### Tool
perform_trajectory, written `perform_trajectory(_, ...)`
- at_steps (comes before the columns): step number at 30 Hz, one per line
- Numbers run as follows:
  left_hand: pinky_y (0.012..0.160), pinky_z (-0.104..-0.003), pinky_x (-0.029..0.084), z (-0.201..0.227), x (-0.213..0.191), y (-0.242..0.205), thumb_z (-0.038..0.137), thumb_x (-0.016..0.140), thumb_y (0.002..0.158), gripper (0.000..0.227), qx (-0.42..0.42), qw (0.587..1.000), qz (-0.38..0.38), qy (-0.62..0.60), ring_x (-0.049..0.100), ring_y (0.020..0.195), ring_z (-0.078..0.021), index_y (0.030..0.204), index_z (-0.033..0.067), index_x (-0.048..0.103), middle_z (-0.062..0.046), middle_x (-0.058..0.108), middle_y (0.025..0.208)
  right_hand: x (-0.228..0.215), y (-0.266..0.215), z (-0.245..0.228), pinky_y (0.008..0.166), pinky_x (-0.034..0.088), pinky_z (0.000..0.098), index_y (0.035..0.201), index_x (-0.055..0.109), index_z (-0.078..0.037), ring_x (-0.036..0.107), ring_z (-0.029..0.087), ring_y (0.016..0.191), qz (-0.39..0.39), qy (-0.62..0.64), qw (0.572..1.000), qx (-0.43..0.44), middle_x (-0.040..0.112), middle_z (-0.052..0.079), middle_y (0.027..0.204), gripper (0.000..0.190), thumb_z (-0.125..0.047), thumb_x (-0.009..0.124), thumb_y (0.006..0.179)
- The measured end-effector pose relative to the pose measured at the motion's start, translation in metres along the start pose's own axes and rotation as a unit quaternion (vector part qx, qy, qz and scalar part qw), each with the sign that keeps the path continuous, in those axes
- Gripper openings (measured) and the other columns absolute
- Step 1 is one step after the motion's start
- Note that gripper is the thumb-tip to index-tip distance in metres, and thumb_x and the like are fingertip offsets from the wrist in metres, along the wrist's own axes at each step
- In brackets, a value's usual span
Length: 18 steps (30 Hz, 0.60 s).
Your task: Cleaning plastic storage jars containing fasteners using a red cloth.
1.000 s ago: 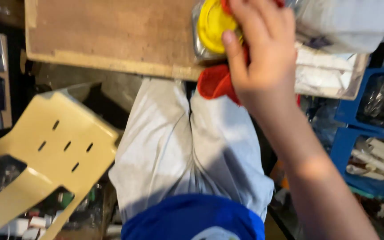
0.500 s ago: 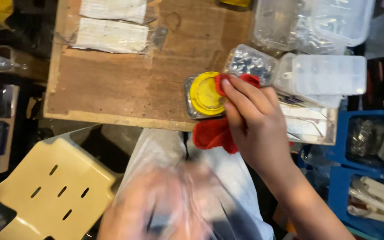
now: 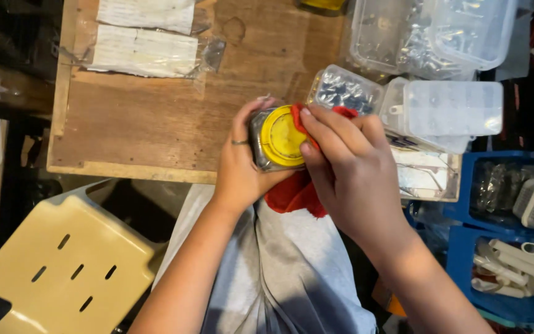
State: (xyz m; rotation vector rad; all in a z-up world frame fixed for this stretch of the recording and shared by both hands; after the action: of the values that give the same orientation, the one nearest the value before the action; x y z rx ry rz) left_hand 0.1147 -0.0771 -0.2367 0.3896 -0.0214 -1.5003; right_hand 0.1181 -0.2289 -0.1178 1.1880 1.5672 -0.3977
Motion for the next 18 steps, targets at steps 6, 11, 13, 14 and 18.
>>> perform_trajectory(6,0.109,-0.040,0.053,-0.004,-0.004,0.001,0.025,0.091,0.068,0.086,-0.029,1.000,-0.004,0.007,0.065,0.131,-0.0312,0.139,0.0102,0.045,-0.013,0.061,0.144,0.003,0.019,-0.011,0.089,0.050,0.0400,0.122,0.073,0.005,0.056,0.031,0.091,-0.018,-0.009,0.999,-0.033,0.070,0.015,0.131,0.036,-0.011,0.077,0.089)
perform_trajectory(11,0.109,-0.039,0.053,-0.004,-0.005,0.000,0.020,0.094,0.066,0.091,-0.022,1.000,-0.014,0.010,0.065,0.130,-0.0306,0.142,0.0119,0.045,-0.012,0.061,0.145,-0.005,-0.001,0.001,0.083,0.049,0.0380,0.128,0.075,-0.003,0.052,0.027,0.080,-0.012,-0.062,0.998,-0.022,0.073,0.007,0.130,0.038,-0.010,0.078,0.090)
perform_trajectory(13,0.109,-0.039,0.053,-0.008,-0.004,0.000,0.017,0.097,0.060,0.095,-0.011,1.000,-0.010,0.010,0.066,0.130,-0.0311,0.140,0.0126,0.045,-0.011,0.062,0.145,-0.004,-0.010,0.007,0.085,0.050,0.0392,0.123,0.074,-0.001,0.055,0.030,0.086,0.007,-0.025,1.000,-0.012,0.074,0.011,0.123,0.035,-0.004,0.080,0.089)
perform_trajectory(14,0.109,-0.039,0.053,-0.009,-0.005,-0.001,0.017,0.097,0.060,0.095,-0.011,1.000,-0.009,0.012,0.066,0.130,-0.0311,0.140,0.0126,0.045,-0.011,0.062,0.145,-0.004,-0.010,0.007,0.085,0.050,0.0392,0.123,0.074,-0.001,0.055,0.030,0.086,0.007,-0.023,1.000,-0.013,0.074,0.011,0.123,0.035,-0.004,0.080,0.089)
perform_trajectory(18,0.109,-0.039,0.053,-0.009,-0.004,0.001,0.022,0.098,0.061,0.095,-0.013,1.000,-0.010,0.023,0.065,0.132,-0.0326,0.139,0.0122,0.044,-0.015,0.058,0.149,0.001,-0.004,0.018,0.088,0.048,0.0387,0.126,0.072,0.001,0.055,0.031,0.094,-0.033,0.037,0.999,0.008,0.067,0.012,0.116,0.038,-0.001,0.074,0.089)
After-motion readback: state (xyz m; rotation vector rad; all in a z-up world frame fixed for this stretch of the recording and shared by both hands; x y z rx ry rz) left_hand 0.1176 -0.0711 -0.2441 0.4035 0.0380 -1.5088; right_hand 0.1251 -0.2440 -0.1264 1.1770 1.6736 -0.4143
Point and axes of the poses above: each hand's wrist, its own y-axis towards the middle knuckle, its own x-axis out of the palm, z = x × y, the point moved 1 cm from there along y, towards the middle knuckle
